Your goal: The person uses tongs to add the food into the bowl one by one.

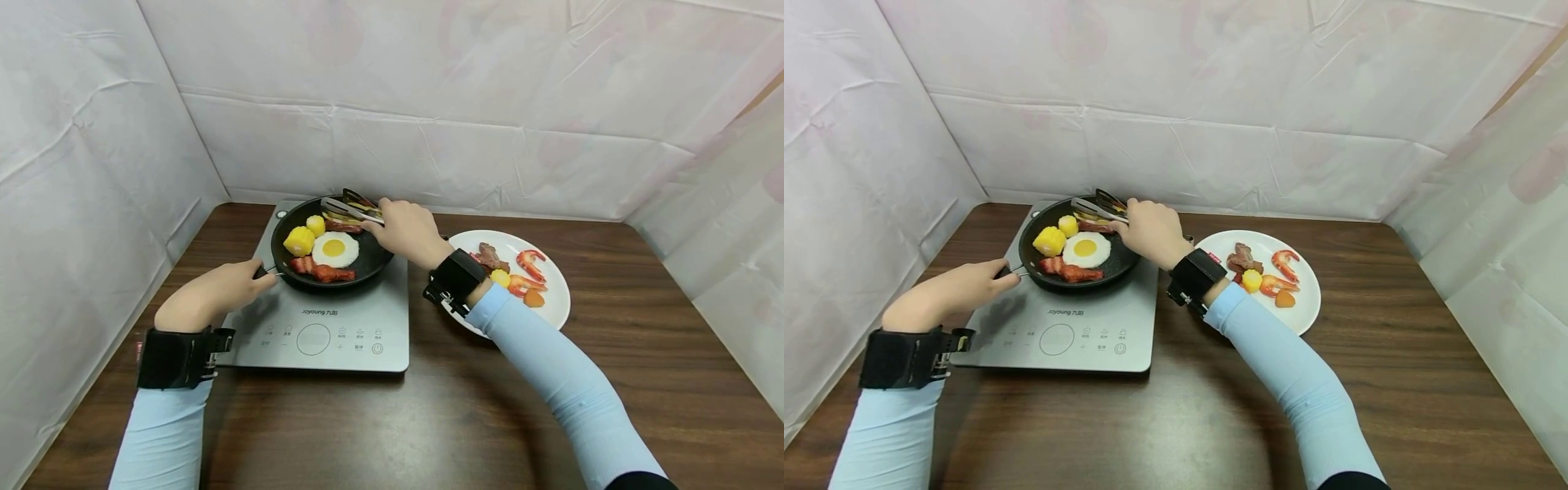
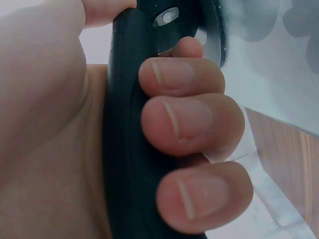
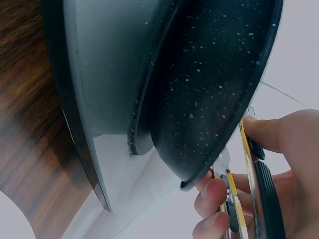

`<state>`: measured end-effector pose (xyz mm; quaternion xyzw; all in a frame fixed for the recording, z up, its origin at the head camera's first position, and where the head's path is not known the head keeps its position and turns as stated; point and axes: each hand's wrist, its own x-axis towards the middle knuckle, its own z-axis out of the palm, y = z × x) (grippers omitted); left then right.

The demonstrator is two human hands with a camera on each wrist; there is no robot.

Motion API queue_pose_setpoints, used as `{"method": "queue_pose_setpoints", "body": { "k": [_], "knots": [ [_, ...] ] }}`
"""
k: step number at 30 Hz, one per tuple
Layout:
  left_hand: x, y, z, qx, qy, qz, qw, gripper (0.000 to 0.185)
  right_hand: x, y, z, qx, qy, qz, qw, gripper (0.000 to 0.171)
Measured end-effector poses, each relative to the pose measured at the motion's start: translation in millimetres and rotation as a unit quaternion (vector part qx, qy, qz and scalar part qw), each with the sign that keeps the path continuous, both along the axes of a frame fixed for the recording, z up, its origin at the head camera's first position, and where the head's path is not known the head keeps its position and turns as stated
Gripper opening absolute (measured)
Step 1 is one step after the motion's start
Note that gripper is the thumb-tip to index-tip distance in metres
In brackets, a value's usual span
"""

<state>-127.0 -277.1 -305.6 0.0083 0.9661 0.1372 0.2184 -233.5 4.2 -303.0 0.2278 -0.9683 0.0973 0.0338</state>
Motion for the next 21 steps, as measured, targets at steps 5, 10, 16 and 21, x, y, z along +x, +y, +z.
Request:
{"method": "queue_pose_setpoints", "body": {
  "k": [5,10,16,21],
  "knots": [
    [-0.8,-3,0.0,0.003,0.002,-0.003,1.0,0.076,2.0,-2,3.8,0.014,-0.012,0.015,1.0,0.049],
    [-0.2,-5,-1.5,0.0,-0.001,-0.002,1.0,0.078,6.1,-3,7.6,0.025,-0.021,0.027,0.999,0.049],
    [0.2,-6,-1.2,0.0,-0.003,-0.001,1.0,0.079,8.8,-1,10.7,0.027,-0.015,0.029,0.999,0.05],
    [0.2,-7,-0.6,0.001,-0.001,-0.002,1.0,0.077,11.0,2,13.2,0.027,-0.019,0.036,0.999,0.052]
  ]
}}
